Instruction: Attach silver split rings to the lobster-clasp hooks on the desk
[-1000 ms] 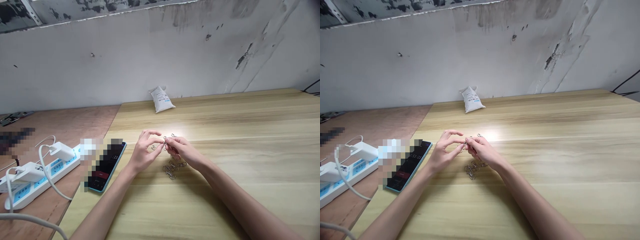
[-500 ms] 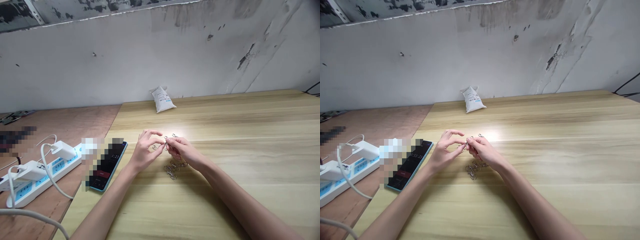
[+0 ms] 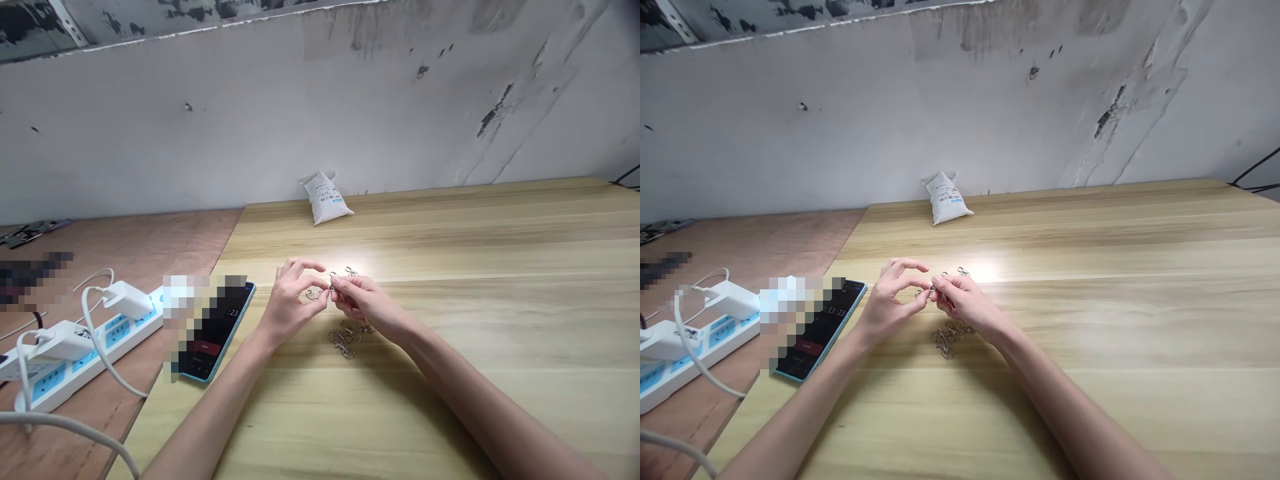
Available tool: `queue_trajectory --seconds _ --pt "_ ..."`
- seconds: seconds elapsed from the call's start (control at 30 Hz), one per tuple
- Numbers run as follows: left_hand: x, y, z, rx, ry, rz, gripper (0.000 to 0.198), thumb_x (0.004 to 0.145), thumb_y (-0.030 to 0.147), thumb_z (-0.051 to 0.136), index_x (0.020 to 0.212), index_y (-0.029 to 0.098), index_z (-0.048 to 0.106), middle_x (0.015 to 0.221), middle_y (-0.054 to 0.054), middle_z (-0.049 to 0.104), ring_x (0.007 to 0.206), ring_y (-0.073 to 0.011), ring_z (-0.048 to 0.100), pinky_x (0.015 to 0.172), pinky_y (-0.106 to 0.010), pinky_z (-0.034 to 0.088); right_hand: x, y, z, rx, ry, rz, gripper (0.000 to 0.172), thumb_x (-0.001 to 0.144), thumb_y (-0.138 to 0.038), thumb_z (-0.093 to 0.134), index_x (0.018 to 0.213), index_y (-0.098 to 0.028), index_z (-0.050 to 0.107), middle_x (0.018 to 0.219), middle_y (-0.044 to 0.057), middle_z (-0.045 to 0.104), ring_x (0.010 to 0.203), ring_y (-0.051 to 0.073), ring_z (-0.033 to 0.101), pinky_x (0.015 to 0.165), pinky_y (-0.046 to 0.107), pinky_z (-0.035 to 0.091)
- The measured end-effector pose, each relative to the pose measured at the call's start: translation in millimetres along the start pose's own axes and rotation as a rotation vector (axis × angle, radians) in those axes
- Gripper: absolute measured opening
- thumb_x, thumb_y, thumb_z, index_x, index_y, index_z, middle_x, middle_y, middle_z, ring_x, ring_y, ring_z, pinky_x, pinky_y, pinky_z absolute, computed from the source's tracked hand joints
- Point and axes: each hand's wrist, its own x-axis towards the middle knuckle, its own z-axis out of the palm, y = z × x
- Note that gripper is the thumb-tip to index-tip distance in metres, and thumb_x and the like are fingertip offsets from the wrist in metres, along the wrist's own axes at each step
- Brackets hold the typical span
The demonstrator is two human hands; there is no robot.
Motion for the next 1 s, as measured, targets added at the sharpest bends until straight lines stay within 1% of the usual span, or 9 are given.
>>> queue_trajectory --seconds 0.17,0.3,0.4,0.5,0.6,0.7,0.83,0.9,1.0 --pt "0 3 -1.8 0.046 0.048 0.044 0.009 0.079 0.012 0.065 0.077 0.021 0.066 0.104 -0.003 0.066 0.102 -0.0215 0.055 0.091 -0.039 0.039 -1 0 0 0.112 -0.013 0.060 0.040 0.088 -0.052 0.056 0.070 -0.017 0.051 0.051 -0.008 0.032 0.044 0.005 0.017 0.042 0.022 0.012" --pt "1 5 -4.3 0.039 0.087 0.007 0.008 0.079 0.013 0.066 0.078 0.021 0.066 0.104 -0.003 0.065 0.103 -0.0216 0.055 0.092 -0.039 0.038 -1 -2 -1 0.150 -0.052 0.072 0.039 0.089 -0.052 0.054 0.069 -0.019 0.046 0.051 -0.009 0.029 0.045 0.006 0.016 0.042 0.022 0.013" --pt "1 5 -4.9 0.012 0.082 -0.037 0.009 0.079 0.012 0.066 0.077 0.021 0.066 0.105 -0.003 0.065 0.104 -0.0215 0.056 0.094 -0.040 0.037 -3 -5 -4 -0.058 -0.098 -0.041 0.040 0.090 -0.054 0.053 0.070 -0.019 0.047 0.056 -0.007 0.032 0.047 0.006 0.019 0.043 0.022 0.015" --pt "1 5 -3.5 0.009 0.036 -0.049 0.010 0.078 0.012 0.065 0.077 0.021 0.065 0.106 -0.003 0.065 0.106 -0.0217 0.055 0.096 -0.040 0.037 -5 -7 -11 -0.388 -0.104 -0.167 0.042 0.093 -0.053 0.047 0.070 -0.018 0.050 0.060 -0.005 0.035 0.049 0.007 0.026 0.045 0.022 0.020" --pt "0 2 -1.8 0.025 -0.021 -0.085 0.010 0.078 0.012 0.065 0.076 0.022 0.065 0.108 -0.002 0.065 0.107 -0.0218 0.055 0.097 -0.041 0.035 -4 -3 -20 -0.817 0.007 -0.324 0.039 0.096 -0.045 0.045 0.070 -0.017 0.056 0.057 -0.004 0.043 0.051 0.009 0.033 0.050 0.023 0.024" --pt "1 -1 -1.0 0.020 -0.069 -0.161 0.009 0.080 0.015 0.065 0.075 0.022 0.064 0.111 -0.002 0.065 0.110 -0.0224 0.054 0.099 -0.043 0.033 1 6 -26 -1.147 0.176 -0.539 0.034 0.097 -0.035 0.046 0.075 -0.018 0.064 0.062 0.001 0.059 0.055 0.010 0.044 0.053 0.024 0.026" --pt "1 -4 -0.5 -0.020 -0.116 -0.228 0.008 0.082 0.018 0.064 0.075 0.023 0.065 0.112 -0.002 0.065 0.112 -0.0230 0.053 0.101 -0.045 0.034 7 16 -23 -1.298 0.292 -0.719 0.031 0.098 -0.030 0.044 0.084 -0.019 0.069 0.073 0.005 0.069 0.060 0.012 0.053 0.055 0.025 0.026" --pt "1 -5 -0.7 -0.057 -0.142 -0.243 0.009 0.083 0.019 0.063 0.075 0.023 0.065 0.112 -0.001 0.066 0.112 -0.0232 0.053 0.101 -0.047 0.035 8 18 -17 -1.350 0.309 -0.746 0.032 0.098 -0.028 0.042 0.085 -0.019 0.069 0.069 0.005 0.067 0.058 0.013 0.051 0.054 0.026 0.026" --pt "1 -5 -2.2 -0.116 -0.188 -0.243 0.009 0.083 0.018 0.062 0.077 0.023 0.066 0.113 -0.001 0.066 0.112 -0.0235 0.054 0.102 -0.049 0.035 7 18 -8 -1.390 0.276 -0.747 0.030 0.098 -0.023 0.040 0.097 -0.021 0.070 0.066 0.004 0.064 0.057 0.014 0.047 0.054 0.027 0.026"
